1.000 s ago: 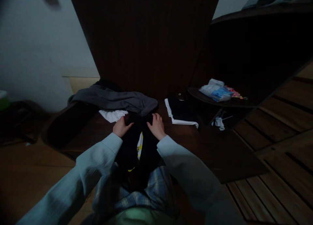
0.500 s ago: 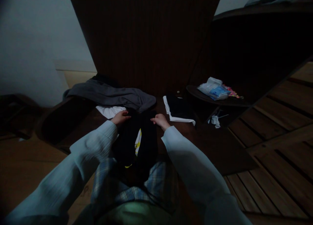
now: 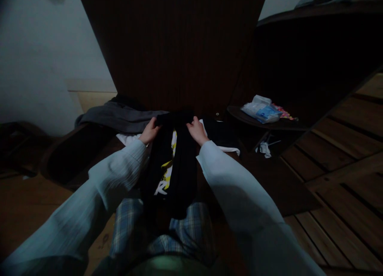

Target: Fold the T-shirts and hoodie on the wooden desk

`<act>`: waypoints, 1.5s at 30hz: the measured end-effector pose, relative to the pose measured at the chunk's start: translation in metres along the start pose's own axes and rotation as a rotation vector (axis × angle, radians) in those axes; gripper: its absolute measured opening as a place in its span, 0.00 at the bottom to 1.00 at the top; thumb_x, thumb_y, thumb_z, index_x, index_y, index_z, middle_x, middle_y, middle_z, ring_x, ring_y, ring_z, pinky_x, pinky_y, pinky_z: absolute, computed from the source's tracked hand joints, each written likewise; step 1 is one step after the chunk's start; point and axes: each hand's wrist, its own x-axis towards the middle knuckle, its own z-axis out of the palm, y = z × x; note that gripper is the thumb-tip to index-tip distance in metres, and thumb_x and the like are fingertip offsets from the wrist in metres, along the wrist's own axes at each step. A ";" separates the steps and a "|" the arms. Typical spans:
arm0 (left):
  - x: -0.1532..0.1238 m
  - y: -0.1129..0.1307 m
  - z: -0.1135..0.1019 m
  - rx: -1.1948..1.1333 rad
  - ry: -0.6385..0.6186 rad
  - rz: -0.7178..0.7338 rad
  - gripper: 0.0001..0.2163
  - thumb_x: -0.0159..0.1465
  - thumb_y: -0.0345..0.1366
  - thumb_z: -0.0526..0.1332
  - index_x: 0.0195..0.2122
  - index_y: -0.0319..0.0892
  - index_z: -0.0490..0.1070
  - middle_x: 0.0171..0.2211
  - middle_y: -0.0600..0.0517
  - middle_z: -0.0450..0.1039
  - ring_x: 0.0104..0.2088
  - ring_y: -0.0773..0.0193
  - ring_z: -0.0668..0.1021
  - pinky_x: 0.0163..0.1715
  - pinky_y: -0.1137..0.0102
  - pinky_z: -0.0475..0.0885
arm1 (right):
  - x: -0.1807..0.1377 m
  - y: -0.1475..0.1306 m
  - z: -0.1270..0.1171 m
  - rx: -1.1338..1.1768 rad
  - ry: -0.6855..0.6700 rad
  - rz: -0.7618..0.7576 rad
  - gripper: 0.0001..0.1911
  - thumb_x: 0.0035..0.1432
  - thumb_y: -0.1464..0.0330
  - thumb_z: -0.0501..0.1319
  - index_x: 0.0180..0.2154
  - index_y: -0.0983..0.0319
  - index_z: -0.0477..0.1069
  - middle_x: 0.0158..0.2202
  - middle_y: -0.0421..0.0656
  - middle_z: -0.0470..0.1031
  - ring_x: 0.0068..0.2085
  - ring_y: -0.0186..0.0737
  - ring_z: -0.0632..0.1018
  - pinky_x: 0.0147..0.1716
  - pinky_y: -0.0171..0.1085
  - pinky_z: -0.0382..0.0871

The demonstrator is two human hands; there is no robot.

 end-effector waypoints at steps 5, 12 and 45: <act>0.025 0.007 0.005 0.284 -0.059 0.324 0.23 0.52 0.21 0.50 0.50 0.38 0.59 0.63 0.45 0.40 0.62 0.57 0.50 0.58 0.59 0.52 | 0.035 -0.004 0.013 -0.100 -0.076 -0.205 0.31 0.49 0.66 0.59 0.53 0.69 0.52 0.52 0.54 0.64 0.52 0.48 0.67 0.51 0.45 0.60; -0.008 -0.007 0.028 0.442 -0.143 0.221 0.28 0.52 0.21 0.52 0.56 0.33 0.51 0.60 0.35 0.46 0.59 0.51 0.58 0.54 0.57 0.58 | 0.040 0.028 0.053 -0.075 -0.261 -0.096 0.49 0.45 0.69 0.63 0.61 0.69 0.35 0.55 0.57 0.61 0.54 0.47 0.66 0.52 0.46 0.59; -0.042 -0.042 0.048 0.586 -0.390 0.092 0.25 0.60 0.45 0.50 0.54 0.34 0.59 0.59 0.39 0.56 0.59 0.53 0.58 0.56 0.60 0.54 | -0.043 0.070 0.037 -0.652 -0.367 -0.209 0.33 0.59 0.51 0.43 0.59 0.65 0.53 0.62 0.52 0.50 0.63 0.45 0.51 0.58 0.48 0.43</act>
